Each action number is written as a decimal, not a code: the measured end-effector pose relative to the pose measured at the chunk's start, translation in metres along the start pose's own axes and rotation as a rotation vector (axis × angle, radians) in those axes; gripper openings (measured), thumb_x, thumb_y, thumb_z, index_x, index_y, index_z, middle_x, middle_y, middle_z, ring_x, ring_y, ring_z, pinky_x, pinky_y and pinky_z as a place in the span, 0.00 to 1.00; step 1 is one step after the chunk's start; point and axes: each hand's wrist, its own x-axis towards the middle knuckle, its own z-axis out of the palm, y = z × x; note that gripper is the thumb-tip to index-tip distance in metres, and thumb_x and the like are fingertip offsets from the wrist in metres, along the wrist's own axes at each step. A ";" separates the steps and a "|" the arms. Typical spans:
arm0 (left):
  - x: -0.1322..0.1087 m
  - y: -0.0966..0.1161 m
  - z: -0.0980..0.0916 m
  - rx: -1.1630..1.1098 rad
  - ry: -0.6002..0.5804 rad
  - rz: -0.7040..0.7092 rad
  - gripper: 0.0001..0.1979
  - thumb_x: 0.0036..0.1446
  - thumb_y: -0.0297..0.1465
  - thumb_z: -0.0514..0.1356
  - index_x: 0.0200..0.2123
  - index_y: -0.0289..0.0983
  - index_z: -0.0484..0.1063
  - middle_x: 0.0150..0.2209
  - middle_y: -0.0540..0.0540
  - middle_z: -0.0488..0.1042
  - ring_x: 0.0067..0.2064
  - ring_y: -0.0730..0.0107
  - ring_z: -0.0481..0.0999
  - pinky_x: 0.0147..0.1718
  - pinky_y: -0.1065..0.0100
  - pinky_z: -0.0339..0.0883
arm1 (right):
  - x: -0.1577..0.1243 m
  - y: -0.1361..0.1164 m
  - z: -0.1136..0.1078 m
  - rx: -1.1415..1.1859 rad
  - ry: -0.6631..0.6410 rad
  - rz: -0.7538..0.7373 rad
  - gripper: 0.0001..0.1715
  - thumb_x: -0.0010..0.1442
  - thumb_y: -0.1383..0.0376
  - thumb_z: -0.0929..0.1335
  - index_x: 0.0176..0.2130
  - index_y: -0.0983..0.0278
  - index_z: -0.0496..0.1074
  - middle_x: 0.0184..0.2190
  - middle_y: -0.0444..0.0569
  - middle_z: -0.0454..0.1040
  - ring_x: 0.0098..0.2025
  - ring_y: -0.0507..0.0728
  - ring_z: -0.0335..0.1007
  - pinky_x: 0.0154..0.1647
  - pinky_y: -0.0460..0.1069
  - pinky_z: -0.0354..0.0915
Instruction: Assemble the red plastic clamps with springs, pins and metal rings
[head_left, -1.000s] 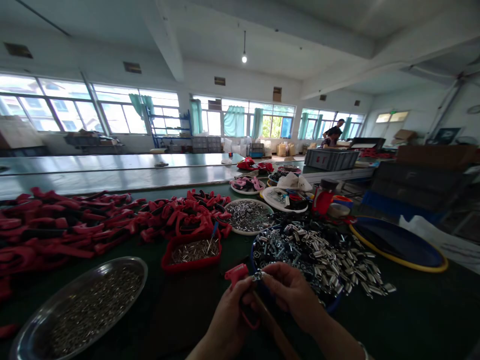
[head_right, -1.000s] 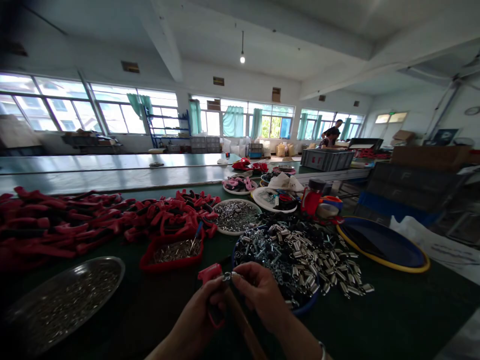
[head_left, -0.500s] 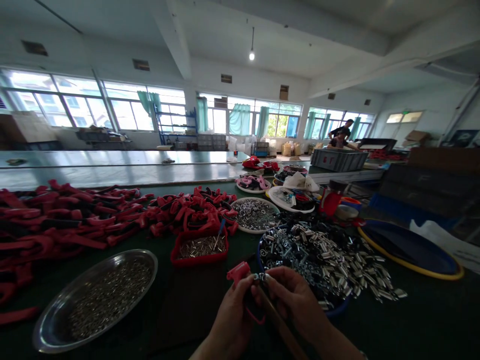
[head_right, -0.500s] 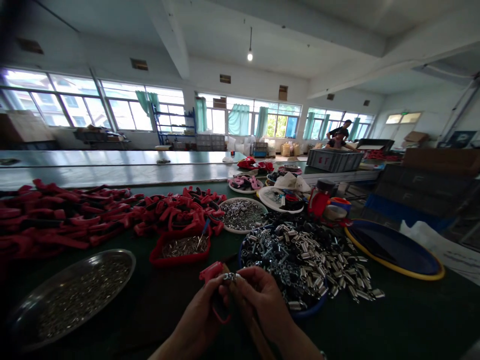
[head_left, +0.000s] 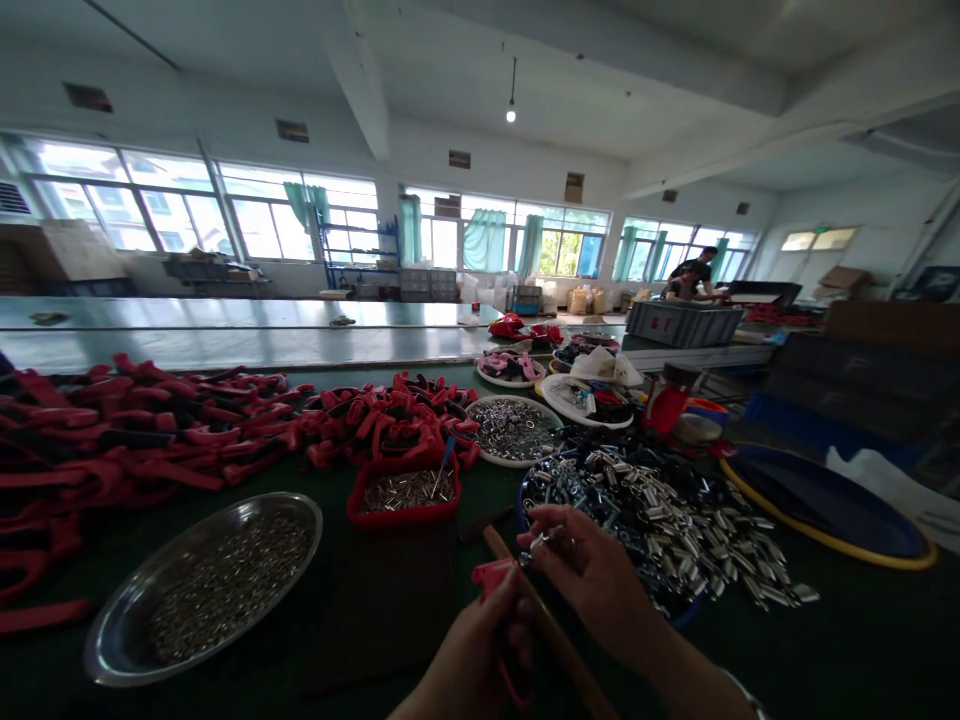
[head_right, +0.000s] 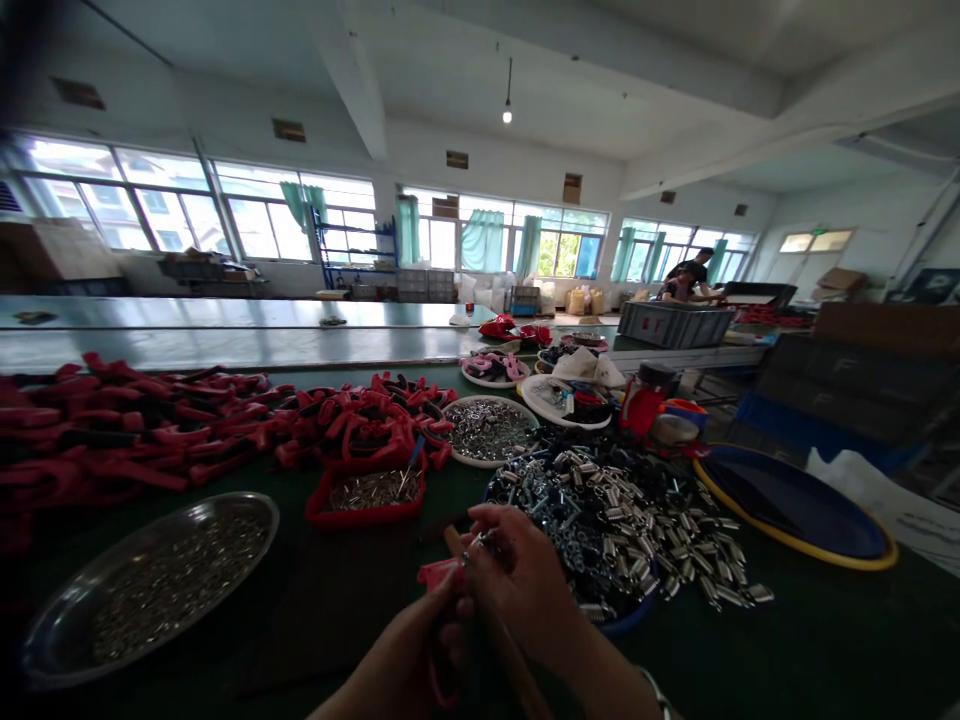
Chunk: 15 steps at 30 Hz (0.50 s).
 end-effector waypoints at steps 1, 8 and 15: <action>-0.002 0.004 -0.003 -0.015 0.003 -0.088 0.18 0.49 0.45 0.61 0.27 0.33 0.68 0.18 0.54 0.65 0.13 0.87 0.57 0.12 0.82 0.51 | 0.002 -0.004 -0.001 -0.006 -0.046 -0.025 0.17 0.56 0.62 0.66 0.46 0.60 0.66 0.39 0.49 0.73 0.39 0.56 0.71 0.41 0.50 0.69; -0.005 0.011 -0.009 -0.037 0.076 -0.131 0.23 0.56 0.51 0.47 0.25 0.36 0.62 0.18 0.55 0.61 0.13 0.84 0.58 0.11 0.80 0.49 | 0.006 -0.017 0.000 -0.047 -0.238 -0.158 0.16 0.59 0.67 0.63 0.48 0.59 0.63 0.40 0.48 0.70 0.39 0.54 0.70 0.40 0.48 0.68; -0.005 0.007 -0.012 -0.043 0.041 -0.214 0.22 0.58 0.50 0.43 0.28 0.37 0.61 0.20 0.54 0.63 0.13 0.83 0.57 0.11 0.80 0.44 | 0.012 -0.025 0.002 -0.181 -0.402 -0.311 0.15 0.56 0.74 0.63 0.44 0.61 0.67 0.39 0.49 0.70 0.41 0.54 0.67 0.43 0.48 0.64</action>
